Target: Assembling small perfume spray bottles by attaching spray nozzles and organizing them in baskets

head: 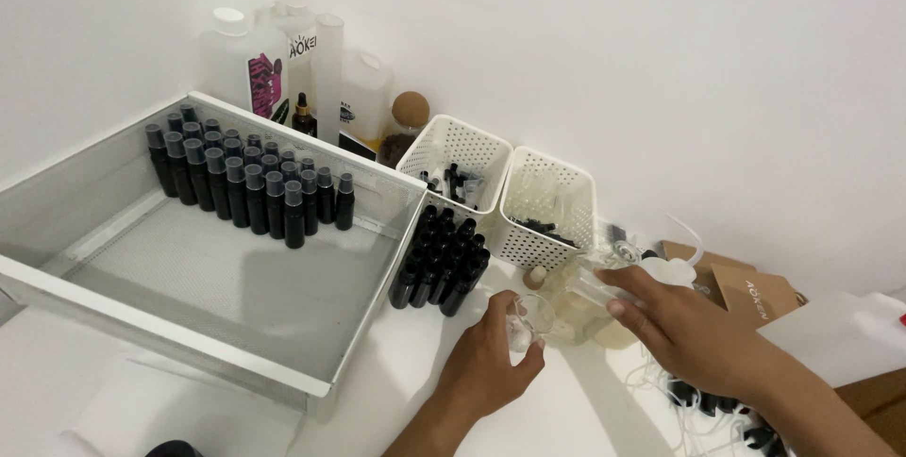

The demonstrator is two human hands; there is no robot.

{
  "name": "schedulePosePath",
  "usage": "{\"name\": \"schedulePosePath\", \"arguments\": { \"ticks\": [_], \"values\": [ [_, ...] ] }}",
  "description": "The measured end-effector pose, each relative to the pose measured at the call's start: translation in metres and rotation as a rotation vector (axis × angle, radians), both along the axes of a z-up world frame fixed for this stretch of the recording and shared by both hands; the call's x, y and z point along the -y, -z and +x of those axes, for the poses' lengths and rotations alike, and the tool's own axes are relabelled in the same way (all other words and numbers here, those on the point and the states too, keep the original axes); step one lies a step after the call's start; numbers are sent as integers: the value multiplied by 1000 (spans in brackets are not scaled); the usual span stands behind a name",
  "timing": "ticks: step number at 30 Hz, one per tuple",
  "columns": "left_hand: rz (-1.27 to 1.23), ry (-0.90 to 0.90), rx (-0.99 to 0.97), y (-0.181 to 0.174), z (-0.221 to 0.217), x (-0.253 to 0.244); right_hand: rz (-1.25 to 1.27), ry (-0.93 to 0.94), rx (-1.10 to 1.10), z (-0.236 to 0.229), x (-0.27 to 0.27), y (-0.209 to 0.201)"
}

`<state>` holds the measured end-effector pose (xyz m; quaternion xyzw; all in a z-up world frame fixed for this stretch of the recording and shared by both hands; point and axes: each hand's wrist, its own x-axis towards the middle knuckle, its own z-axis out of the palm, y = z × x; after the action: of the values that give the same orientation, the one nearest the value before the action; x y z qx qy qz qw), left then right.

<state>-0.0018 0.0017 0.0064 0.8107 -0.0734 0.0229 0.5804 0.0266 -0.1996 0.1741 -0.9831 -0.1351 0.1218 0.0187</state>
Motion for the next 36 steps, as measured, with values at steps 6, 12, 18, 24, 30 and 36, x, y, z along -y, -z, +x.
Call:
{"name": "schedulePosePath", "arguments": {
  "ticks": [6, 12, 18, 24, 30, 36],
  "values": [
    [-6, -4, 19, 1, 0, 0, -24, 4, -19, -2, -6, 0],
    [-1, -7, 53, 3, 1, 1, -25, -14, -54, -3, -9, 4],
    [-18, 9, 55, 1, 0, -1, -116, 1, -101, -5, -21, 8],
    [1, 7, 59, 5, 1, 1, -234, -67, -125, -2, -30, 0],
    [5, 4, 93, 6, 3, 2, -382, -78, -95, 0, -43, -34],
    [4, 17, 79, 2, 0, 0, -499, -98, -67, -1, -54, -41]
  ]
}}
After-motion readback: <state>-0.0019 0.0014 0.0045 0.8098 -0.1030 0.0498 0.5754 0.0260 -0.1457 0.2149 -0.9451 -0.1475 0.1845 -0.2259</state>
